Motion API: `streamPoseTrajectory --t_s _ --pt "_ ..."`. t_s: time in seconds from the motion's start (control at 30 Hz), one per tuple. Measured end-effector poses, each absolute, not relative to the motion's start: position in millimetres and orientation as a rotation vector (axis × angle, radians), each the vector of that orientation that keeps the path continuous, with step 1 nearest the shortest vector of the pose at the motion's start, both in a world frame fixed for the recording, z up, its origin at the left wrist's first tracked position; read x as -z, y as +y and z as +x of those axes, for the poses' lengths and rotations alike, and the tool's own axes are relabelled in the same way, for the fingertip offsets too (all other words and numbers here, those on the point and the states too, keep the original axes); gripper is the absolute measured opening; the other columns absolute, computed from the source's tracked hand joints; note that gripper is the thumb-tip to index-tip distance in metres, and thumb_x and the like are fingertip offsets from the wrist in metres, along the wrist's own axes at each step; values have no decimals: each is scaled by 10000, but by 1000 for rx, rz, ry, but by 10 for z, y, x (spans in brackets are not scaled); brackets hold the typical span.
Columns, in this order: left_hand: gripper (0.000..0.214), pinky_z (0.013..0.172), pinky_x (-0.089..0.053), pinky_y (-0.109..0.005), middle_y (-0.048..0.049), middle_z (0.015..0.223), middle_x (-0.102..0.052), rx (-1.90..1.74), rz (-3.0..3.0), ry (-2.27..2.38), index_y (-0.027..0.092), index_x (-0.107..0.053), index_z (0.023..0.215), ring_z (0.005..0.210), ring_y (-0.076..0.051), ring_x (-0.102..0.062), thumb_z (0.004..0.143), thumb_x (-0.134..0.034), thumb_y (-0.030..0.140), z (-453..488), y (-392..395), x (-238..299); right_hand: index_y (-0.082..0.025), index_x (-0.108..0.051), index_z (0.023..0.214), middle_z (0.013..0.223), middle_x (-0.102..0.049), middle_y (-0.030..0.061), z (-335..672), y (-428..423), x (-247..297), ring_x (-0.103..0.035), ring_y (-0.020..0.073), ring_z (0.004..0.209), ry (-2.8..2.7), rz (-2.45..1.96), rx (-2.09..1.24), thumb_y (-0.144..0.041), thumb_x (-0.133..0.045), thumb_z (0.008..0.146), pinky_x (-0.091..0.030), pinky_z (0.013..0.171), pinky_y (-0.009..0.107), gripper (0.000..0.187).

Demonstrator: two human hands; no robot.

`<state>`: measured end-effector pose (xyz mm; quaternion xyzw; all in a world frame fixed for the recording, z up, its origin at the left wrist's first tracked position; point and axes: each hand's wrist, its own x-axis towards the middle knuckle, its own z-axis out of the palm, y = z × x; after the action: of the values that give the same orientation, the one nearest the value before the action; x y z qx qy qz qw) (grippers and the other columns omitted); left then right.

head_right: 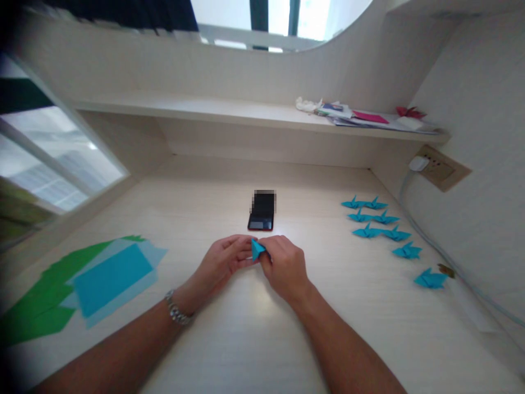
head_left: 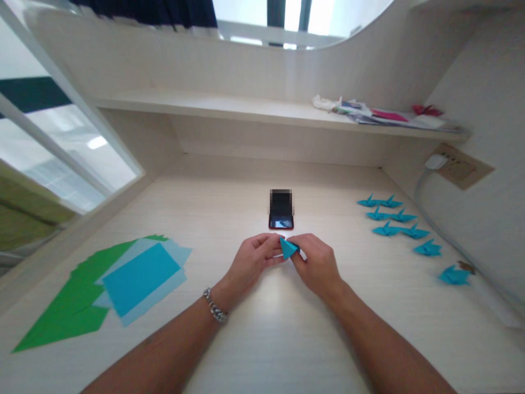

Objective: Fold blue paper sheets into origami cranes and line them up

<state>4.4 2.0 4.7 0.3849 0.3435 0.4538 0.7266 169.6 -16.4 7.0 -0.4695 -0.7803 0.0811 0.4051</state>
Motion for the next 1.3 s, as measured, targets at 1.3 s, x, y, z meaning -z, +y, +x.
streamPoseTrajectory --t_s 1.3 --pt "279 703 -565 -314 -52 789 -711 -1130 833 872 127 -634 836 692 -156 -668 663 -789 282 34 62 -32 -186 -628 951 804 -710 51 1586 -82 7 -674 200 730 -1124 -1092 -1083 -280 -701 700 -560 655 331 277"
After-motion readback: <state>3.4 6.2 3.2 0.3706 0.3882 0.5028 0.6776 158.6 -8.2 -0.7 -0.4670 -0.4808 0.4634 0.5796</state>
